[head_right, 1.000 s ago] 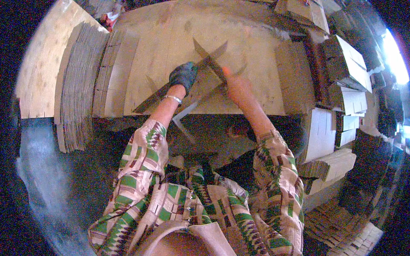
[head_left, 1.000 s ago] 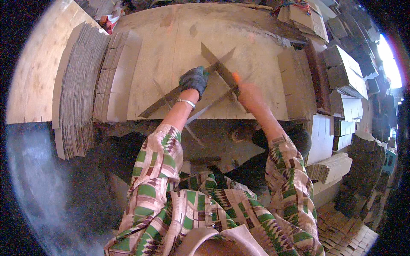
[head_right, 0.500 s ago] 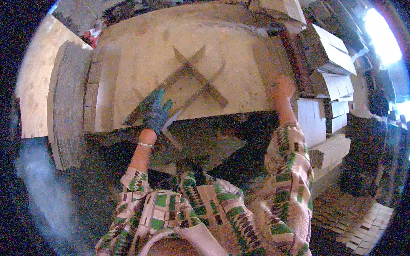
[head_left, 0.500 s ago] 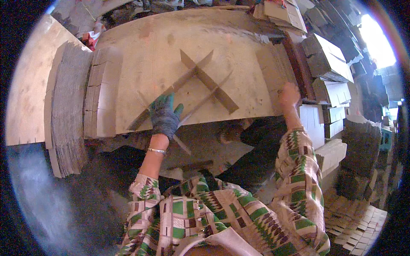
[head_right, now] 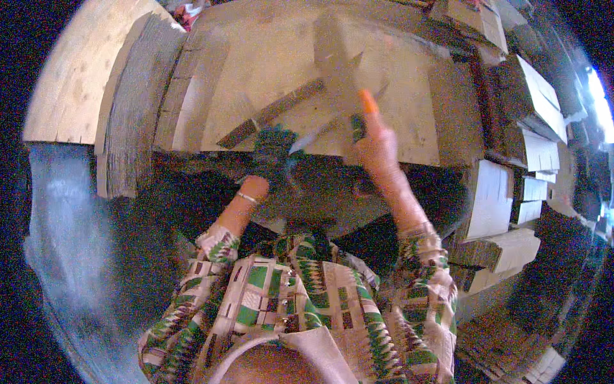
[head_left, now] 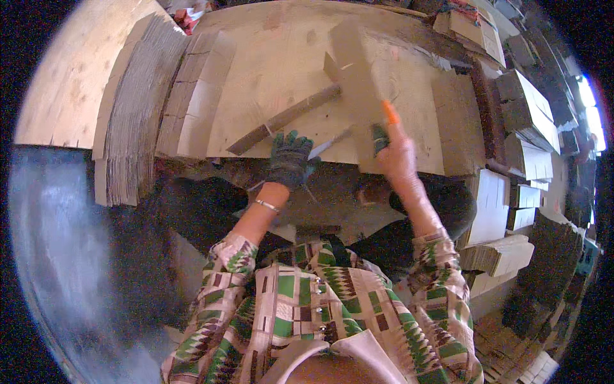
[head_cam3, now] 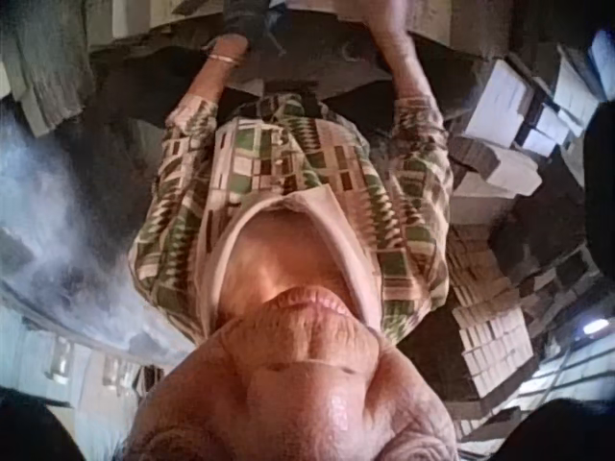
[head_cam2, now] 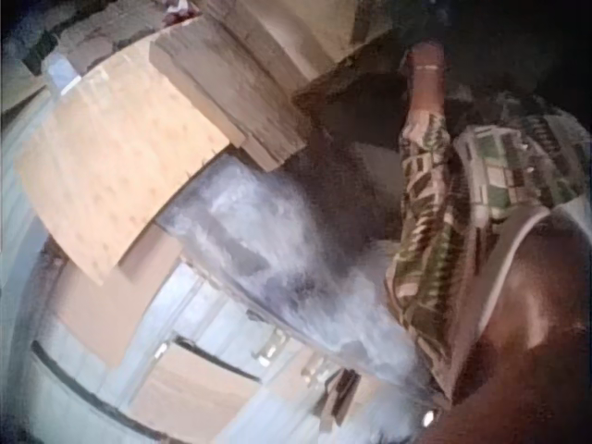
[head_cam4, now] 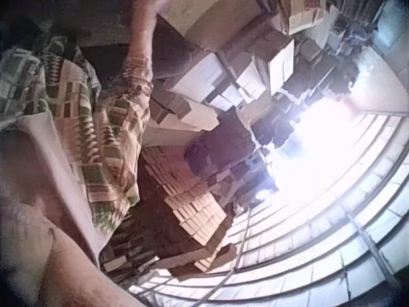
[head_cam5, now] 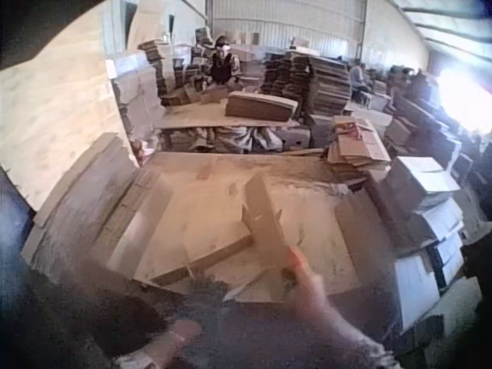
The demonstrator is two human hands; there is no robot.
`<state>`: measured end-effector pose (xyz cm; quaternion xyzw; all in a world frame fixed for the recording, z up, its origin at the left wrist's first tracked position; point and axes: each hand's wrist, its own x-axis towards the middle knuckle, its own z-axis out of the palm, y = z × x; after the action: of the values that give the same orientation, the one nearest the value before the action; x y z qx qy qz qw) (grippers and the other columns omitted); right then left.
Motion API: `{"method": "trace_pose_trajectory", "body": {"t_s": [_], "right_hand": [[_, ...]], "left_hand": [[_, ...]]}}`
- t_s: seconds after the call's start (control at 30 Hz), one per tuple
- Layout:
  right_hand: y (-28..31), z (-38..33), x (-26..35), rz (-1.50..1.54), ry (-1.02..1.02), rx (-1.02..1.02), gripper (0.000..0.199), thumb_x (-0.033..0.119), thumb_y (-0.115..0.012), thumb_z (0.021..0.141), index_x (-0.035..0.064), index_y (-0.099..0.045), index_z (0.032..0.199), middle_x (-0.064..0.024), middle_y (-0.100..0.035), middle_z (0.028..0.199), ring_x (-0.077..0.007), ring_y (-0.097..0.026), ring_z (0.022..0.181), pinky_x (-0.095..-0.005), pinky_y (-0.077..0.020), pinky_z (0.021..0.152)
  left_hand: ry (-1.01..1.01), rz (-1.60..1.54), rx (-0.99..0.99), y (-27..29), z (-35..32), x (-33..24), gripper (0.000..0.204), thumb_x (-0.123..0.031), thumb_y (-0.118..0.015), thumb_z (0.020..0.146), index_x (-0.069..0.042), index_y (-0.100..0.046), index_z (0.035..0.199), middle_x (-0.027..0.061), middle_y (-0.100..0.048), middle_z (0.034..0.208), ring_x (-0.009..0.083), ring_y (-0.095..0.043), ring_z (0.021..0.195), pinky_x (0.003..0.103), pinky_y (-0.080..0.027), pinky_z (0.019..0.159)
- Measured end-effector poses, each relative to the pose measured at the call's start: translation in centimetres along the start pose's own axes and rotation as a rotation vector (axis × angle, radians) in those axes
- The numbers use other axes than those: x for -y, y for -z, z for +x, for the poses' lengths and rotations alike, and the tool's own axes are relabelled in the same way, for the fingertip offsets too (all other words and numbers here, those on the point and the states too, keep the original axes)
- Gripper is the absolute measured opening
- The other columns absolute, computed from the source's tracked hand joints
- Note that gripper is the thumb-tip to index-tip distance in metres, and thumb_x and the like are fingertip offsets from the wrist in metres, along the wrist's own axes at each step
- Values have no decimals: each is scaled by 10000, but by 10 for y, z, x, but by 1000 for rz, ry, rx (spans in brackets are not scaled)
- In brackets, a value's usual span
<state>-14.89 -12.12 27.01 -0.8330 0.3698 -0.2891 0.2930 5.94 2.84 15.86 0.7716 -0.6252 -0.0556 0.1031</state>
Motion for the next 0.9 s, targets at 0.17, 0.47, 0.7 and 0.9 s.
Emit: {"method": "trace_pose_trajectory", "body": {"t_s": [0.17, 0.47, 0.7, 0.9], "right_hand": [[-49, -10, -11, -167, 111, 82, 840, -93, -591, 746, 206, -426, 1514, -224, -691, 960, -410, -671, 825, -462, -533, 698], [-38, 2, -7, -153, 172, 119, 831, -111, -570, 735, 216, -464, 1491, -216, -688, 969, -404, -667, 819, -462, -529, 704], [-50, 2, -16, -280, 227, 184, 928, -72, -648, 693, 220, -375, 1531, -177, -702, 941, -385, -688, 770, -482, -553, 645], [-51, -4, -15, -206, 206, 181, 928, -115, -607, 679, 237, -413, 1515, -196, -698, 959, -402, -676, 792, -476, -540, 666]], "left_hand": [[7, 60, 133, -2, 10, -20, 289, -270, -562, 901, -155, -708, 1122, 105, -674, 1242, 305, -540, 1297, 520, -292, 1159], [70, -41, 108, -3, 18, -25, 159, -202, -606, 823, -168, -736, 907, 104, -730, 979, 299, -645, 1100, 508, -363, 1087], [78, -54, 63, -8, 16, -24, 157, -215, -607, 821, -165, -732, 902, 118, -727, 982, 285, -646, 1076, 502, -359, 1080], [115, -21, 133, -1, 19, -23, 196, -234, -571, 851, -168, -743, 916, 112, -726, 983, 283, -647, 1080, 502, -366, 1078]]}}
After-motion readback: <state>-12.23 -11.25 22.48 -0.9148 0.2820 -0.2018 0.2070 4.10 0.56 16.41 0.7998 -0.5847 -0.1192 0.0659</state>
